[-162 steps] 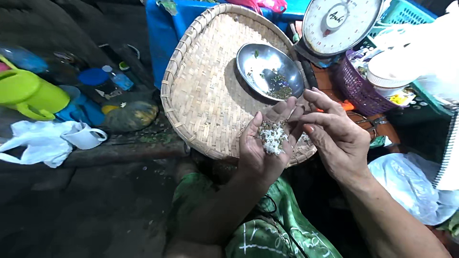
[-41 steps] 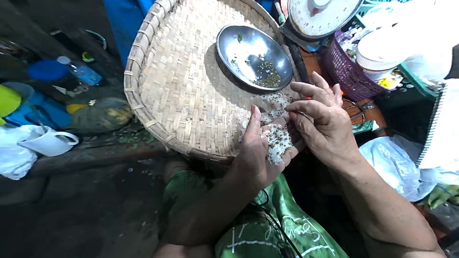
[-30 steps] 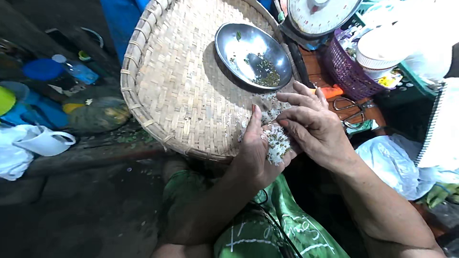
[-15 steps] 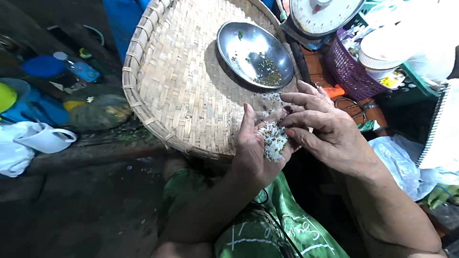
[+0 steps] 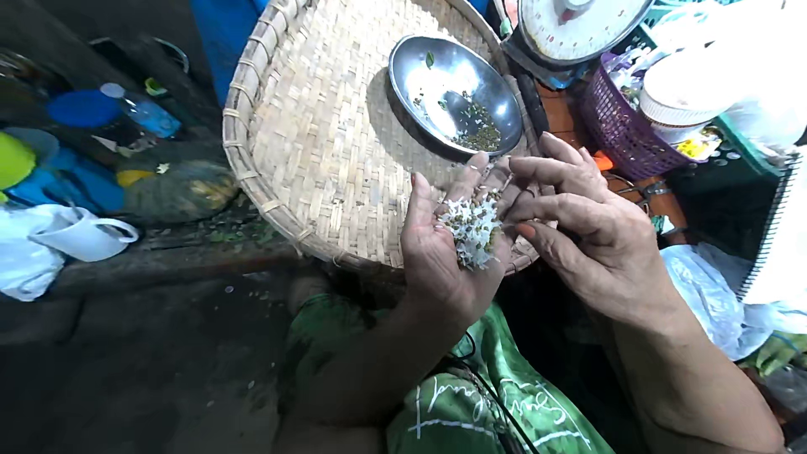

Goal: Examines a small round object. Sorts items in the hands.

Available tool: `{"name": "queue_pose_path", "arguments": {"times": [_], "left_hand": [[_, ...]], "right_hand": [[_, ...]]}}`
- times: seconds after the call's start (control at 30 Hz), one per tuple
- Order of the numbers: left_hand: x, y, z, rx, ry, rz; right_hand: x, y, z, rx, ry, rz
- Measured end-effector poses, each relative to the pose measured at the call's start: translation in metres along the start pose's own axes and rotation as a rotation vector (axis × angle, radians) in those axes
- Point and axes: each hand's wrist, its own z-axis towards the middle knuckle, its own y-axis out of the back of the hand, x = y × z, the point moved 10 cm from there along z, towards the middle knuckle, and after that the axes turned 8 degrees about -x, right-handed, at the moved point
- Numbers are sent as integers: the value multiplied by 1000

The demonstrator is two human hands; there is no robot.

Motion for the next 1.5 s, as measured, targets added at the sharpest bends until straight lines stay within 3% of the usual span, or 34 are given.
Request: {"name": "queue_pose_path", "arguments": {"times": [0.37,0.8,1.03,1.33,1.5], "left_hand": [[-1,10,6,15,-45,27],[9,6,3,39,41,48],[11,5,1,99,44,115],[17,12,2,14,115,155],[15,6,2,95,98,127]], "right_hand": [[1,-25,-9,-5,52,-110],[-24,-2,-2,-127,-21,-239],[-15,-14,-3,-58,16,-140],[-33,-9,-2,-95,-45,-270],[-20,-9,-3,-99,-8,-204]]}}
